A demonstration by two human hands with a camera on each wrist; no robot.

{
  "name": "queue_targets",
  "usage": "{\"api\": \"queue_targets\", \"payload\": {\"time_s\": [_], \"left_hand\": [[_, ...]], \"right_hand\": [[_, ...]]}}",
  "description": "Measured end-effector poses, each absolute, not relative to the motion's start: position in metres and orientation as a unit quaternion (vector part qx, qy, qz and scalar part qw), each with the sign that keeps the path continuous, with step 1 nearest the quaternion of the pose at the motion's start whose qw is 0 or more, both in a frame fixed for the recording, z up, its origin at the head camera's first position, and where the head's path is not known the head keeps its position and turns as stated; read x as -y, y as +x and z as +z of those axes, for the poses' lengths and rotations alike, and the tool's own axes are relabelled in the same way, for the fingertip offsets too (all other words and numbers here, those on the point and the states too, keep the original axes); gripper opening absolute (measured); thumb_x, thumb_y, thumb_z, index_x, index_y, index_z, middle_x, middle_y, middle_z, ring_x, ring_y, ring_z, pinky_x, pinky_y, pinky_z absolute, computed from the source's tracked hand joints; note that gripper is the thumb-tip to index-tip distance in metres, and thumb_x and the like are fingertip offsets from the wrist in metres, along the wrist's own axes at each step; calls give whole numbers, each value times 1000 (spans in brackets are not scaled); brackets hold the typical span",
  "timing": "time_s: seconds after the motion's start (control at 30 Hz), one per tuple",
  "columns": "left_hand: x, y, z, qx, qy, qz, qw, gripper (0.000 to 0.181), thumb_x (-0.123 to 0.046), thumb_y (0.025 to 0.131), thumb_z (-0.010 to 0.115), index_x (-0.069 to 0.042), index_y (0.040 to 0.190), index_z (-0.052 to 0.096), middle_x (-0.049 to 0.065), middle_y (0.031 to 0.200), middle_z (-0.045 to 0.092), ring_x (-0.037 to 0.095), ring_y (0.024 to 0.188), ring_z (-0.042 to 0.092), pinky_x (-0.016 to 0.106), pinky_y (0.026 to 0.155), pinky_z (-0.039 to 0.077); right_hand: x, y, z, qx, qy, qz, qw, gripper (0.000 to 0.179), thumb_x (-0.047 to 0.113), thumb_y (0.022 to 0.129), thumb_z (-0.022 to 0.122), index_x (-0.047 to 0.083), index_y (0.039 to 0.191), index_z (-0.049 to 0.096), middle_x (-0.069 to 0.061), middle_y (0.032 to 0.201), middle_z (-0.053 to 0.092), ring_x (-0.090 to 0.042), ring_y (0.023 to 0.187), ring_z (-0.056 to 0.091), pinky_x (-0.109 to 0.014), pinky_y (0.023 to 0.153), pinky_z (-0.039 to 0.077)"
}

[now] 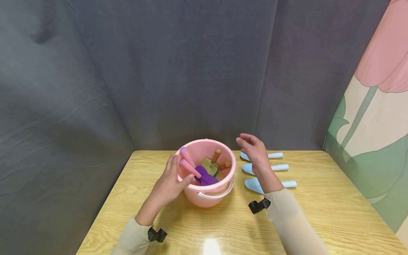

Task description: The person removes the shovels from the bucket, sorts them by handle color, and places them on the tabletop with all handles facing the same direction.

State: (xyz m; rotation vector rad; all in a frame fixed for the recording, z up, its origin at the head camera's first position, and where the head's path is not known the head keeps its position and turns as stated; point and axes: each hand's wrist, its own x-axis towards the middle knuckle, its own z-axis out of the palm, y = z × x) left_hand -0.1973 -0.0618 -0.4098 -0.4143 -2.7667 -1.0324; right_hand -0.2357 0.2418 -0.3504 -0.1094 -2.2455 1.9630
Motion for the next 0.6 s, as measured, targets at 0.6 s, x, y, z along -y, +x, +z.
{"api": "queue_targets", "payload": {"time_s": [0.6], "left_hand": [[61,-198,-411,927,-131,-344,73,103,-67,90,61,-21,164,7,8,171,5,39,149,31,65,108,39]], "right_hand": [[-222,-241,-350,836,6,546,47,57,39,98,66,5,143,55,-20,142,57,-36,131,54,-52,108,44]]}}
